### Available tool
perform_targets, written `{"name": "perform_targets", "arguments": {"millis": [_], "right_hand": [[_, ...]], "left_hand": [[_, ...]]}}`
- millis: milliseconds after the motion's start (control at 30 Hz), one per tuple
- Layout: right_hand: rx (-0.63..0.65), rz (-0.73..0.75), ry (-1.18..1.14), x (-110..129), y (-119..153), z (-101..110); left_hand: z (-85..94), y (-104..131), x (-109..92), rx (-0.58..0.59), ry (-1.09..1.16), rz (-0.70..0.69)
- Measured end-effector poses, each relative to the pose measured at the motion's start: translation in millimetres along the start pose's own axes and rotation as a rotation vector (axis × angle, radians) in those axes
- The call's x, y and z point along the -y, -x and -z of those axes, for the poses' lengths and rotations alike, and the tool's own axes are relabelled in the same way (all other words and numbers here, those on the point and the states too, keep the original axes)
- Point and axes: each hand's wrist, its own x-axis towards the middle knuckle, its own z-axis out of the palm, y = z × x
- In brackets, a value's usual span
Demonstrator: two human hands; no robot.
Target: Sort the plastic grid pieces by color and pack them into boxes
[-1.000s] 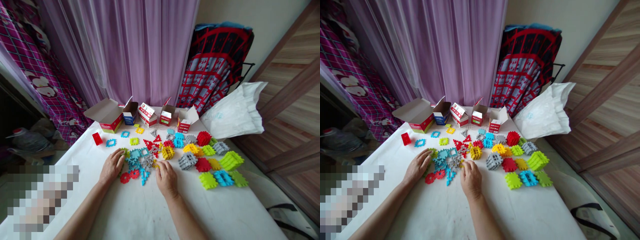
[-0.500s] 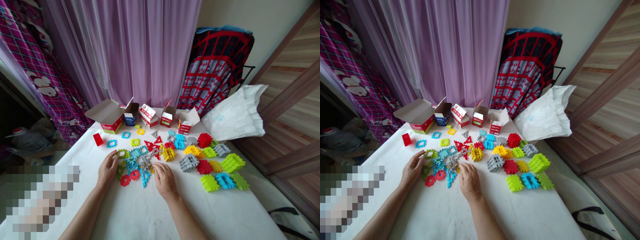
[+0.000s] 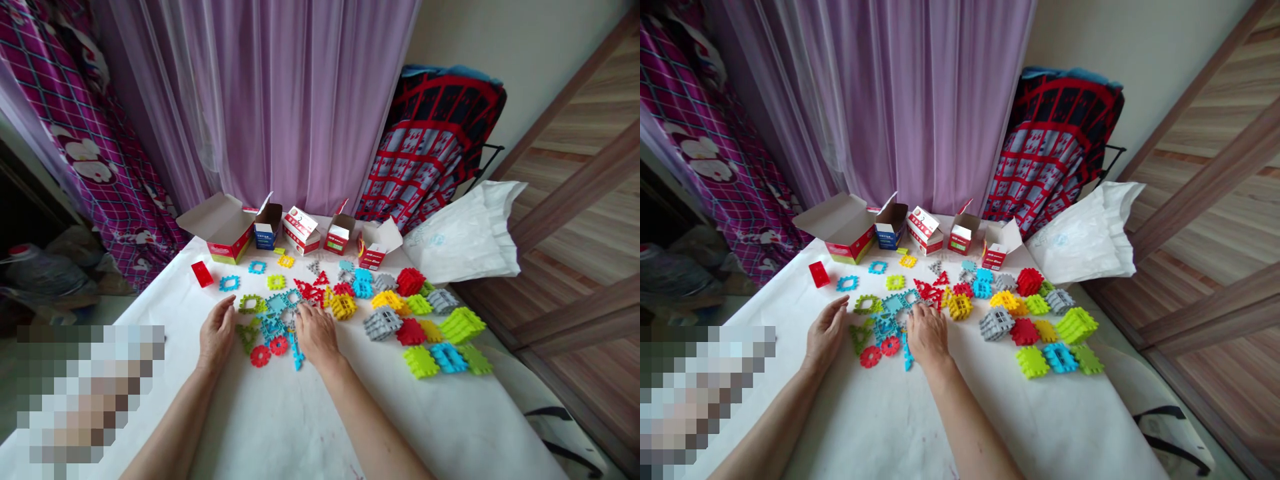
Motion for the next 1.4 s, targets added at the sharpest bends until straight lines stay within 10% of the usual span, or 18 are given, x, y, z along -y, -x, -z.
{"name": "perform_targets", "arguments": {"millis": [467, 1400], "right_hand": [[-0.164, -0.015, -0.214, -25, 49, -4], [-0.294, -0.172, -0.231, -34, 50, -16]], "left_hand": [[4.3, 4, -8, -0.035, 0.227, 0.102], [4.8, 8, -3, 0.011, 0.15, 0.1]]}}
